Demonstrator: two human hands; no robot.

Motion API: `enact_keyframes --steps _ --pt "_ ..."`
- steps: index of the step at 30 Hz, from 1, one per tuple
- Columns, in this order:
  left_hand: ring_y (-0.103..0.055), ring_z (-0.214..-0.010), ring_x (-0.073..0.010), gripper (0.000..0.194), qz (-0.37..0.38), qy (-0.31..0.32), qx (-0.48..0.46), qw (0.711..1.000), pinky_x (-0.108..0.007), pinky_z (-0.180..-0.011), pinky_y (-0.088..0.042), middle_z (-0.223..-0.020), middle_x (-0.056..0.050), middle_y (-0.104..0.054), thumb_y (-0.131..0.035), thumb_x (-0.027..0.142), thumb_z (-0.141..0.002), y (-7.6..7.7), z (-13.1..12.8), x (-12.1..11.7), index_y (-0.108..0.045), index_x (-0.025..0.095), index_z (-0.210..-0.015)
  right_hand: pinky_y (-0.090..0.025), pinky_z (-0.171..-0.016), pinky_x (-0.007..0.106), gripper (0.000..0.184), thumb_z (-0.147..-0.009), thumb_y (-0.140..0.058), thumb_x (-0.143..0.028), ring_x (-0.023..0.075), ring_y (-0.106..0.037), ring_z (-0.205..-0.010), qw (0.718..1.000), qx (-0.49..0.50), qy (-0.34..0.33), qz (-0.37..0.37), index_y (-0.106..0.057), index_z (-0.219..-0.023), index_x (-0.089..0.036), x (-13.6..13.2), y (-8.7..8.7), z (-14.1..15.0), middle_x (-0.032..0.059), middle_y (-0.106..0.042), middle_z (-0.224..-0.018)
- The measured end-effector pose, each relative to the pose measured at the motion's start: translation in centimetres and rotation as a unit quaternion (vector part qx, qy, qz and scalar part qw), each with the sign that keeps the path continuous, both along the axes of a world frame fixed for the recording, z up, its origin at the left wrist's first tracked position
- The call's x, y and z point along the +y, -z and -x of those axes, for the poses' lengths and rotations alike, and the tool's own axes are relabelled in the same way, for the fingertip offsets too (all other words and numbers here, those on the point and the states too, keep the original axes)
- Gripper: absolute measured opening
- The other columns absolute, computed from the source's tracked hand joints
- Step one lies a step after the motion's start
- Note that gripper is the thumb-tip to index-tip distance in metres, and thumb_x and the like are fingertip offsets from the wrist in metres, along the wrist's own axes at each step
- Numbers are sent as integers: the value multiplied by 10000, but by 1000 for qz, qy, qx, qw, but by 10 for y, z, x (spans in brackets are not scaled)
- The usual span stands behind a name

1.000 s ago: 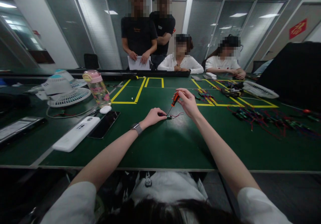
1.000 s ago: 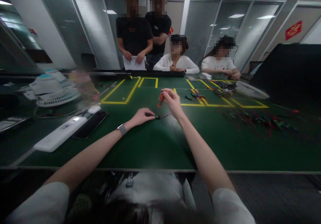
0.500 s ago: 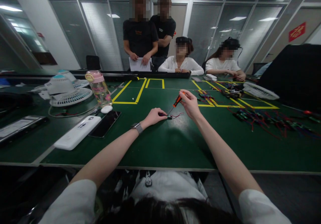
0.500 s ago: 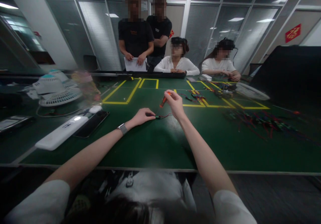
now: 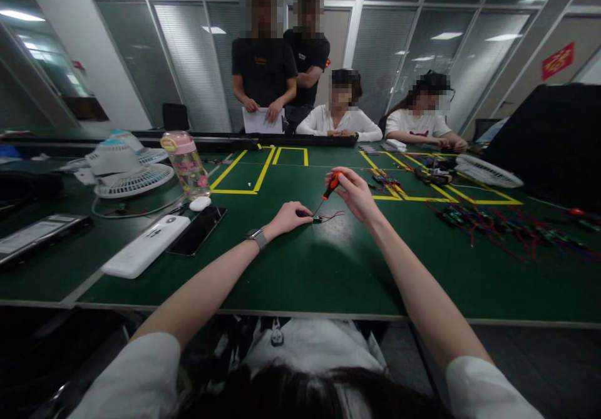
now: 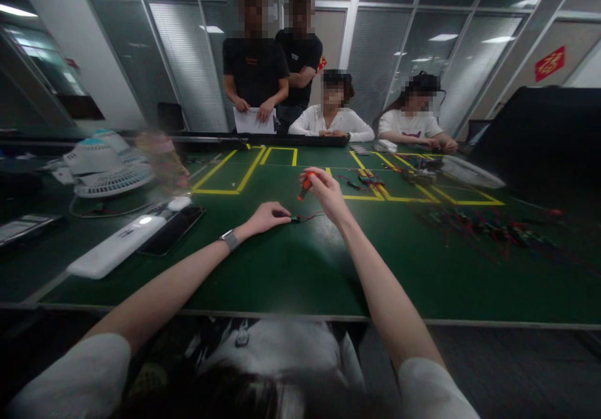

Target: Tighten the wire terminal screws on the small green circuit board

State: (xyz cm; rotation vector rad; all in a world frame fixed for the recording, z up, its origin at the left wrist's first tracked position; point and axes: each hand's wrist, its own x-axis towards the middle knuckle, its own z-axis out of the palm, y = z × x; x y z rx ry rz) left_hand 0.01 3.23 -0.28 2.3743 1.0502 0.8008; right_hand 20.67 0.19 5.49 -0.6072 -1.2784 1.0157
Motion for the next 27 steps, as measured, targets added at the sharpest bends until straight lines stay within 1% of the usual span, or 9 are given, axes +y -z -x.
enact_keyframes --steps 2,4,6,10,15,17,21,23,27 --pt "-664 -860 -194 169 -1 -2 2 1000 -286 -786 -485 -928 -53 -754 -721 311 -836 -1 0 0 -787 180 -922 -538 -802 308 273 -723 -786 -471 145 -659 -839 1000 3 0 0 -728 -912 -283 0 1 1 4 -728 -952" --pt "-663 -861 -194 166 -3 -2 4 1000 -283 -786 -486 -930 -53 -755 -720 302 -835 -2 -1 -2 -787 181 -925 -540 -767 298 275 -696 -805 -477 128 -636 -754 1000 8 16 -3 -726 -869 -278 0 2 2 -13 -709 -869" --pt "-664 -865 -195 165 -4 -2 4 1000 -283 -791 -487 -935 -53 -756 -720 298 -833 -3 -1 -3 -788 182 -928 -539 -750 292 287 -679 -813 -484 123 -622 -717 999 10 32 -2 -723 -859 -278 1 3 2 -25 -682 -799" --pt "-665 -865 -198 171 0 -4 0 1000 -288 -792 -489 -935 -48 -758 -717 318 -828 -3 -1 -4 -790 195 -922 -542 -797 316 322 -702 -793 -480 143 -652 -790 1000 6 27 7 -711 -956 -300 1 1 -3 -20 -701 -850" --pt "-661 -859 -196 177 0 -2 -1 1000 -293 -781 -486 -933 -56 -757 -716 312 -827 -3 -1 -3 -786 181 -923 -536 -815 310 300 -704 -789 -480 157 -667 -879 1000 7 10 15 -710 -918 -286 0 2 -5 -1 -719 -906" --pt "-660 -860 -195 171 1 -4 0 1000 -295 -784 -486 -936 -56 -758 -716 311 -827 -3 -1 -3 -785 183 -917 -540 -808 318 300 -714 -778 -486 160 -665 -872 1000 10 24 15 -706 -930 -290 2 4 -3 -1 -710 -904" --pt "-663 -853 -194 174 6 -7 -3 1000 -295 -785 -492 -932 -57 -757 -718 317 -826 -3 -1 -3 -784 184 -916 -555 -816 341 273 -690 -799 -465 142 -639 -766 998 41 53 11 -697 -882 -301 5 9 1 -40 -644 -785" --pt "-663 -849 -191 173 5 -4 -5 1000 -290 -778 -491 -926 -55 -756 -717 318 -828 -3 -1 -3 -784 184 -914 -557 -839 353 276 -688 -800 -464 138 -635 -755 998 47 47 15 -704 -889 -300 5 9 1 -44 -627 -766" --pt "-664 -847 -187 164 3 -3 -9 1000 -283 -771 -489 -926 -53 -757 -721 308 -826 -2 -1 -2 -784 182 -911 -556 -898 392 338 -698 -798 -462 146 -649 -816 998 52 21 19 -707 -984 -308 3 7 1 -27 -659 -836"
